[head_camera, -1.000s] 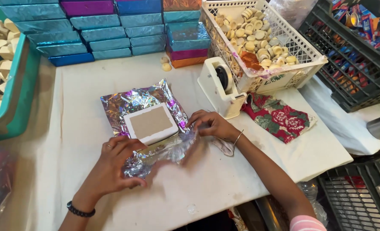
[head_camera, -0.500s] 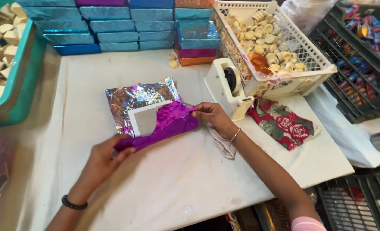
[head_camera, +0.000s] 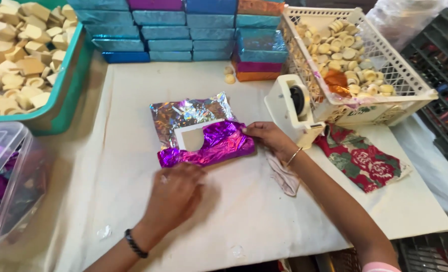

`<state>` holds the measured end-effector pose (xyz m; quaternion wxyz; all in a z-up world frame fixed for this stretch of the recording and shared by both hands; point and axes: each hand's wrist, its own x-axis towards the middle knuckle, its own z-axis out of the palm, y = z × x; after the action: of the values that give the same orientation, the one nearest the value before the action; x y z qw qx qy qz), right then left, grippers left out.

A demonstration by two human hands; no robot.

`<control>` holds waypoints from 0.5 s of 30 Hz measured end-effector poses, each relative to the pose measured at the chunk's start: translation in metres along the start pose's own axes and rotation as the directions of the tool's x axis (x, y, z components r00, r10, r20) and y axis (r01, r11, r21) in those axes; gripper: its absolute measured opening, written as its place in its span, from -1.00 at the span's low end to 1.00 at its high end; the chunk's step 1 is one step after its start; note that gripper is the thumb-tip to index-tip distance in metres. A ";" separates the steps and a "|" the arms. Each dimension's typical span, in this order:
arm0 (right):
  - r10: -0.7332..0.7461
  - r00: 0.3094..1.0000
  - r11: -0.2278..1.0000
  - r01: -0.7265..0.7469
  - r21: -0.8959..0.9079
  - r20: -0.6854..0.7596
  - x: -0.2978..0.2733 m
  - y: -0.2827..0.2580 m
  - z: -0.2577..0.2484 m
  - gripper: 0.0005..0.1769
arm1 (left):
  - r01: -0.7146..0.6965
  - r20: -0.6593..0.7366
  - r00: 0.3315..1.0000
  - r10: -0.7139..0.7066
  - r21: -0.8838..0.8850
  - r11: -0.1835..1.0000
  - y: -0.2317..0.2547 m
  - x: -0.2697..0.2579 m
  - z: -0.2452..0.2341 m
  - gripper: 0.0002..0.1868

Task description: The person wraps a small rectangular box in shiny purple foil, folding the edges and securing them with tape from a dispenser. They then retrieve another box from a cardboard container and place it on the table.

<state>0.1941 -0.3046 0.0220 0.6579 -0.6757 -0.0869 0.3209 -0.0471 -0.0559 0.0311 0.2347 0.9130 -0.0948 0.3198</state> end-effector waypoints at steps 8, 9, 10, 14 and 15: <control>-0.009 0.994 0.969 -0.018 -0.246 -0.108 0.029 0.020 -0.014 -0.74 | -0.330 0.312 0.922 0.227 0.331 0.884 0.002 0.016 0.037 -0.33; -0.013 0.994 0.969 -0.013 -0.246 -0.107 0.024 0.012 -0.008 -0.74 | -0.331 0.310 0.923 0.229 0.334 0.882 0.001 0.017 0.038 -0.33; -0.072 0.991 0.952 0.034 -0.304 -0.113 0.020 0.003 -0.003 -0.72 | -0.298 0.314 0.929 0.195 0.322 0.899 0.000 0.018 0.040 -0.31; -0.186 0.973 0.898 0.224 -0.377 0.136 0.002 -0.029 0.016 -0.43 | -0.211 0.287 0.950 0.123 0.299 0.931 -0.001 0.018 0.049 -0.28; -0.184 0.973 0.899 0.223 -0.377 0.138 0.006 -0.024 0.012 -0.43 | -0.208 0.287 0.950 0.120 0.300 0.931 -0.001 0.017 0.052 -0.28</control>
<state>0.1999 -0.2884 0.0437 0.5350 -0.7637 -0.2516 0.2595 -0.0054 -0.0803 0.0059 0.0378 0.9623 -0.1476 0.2252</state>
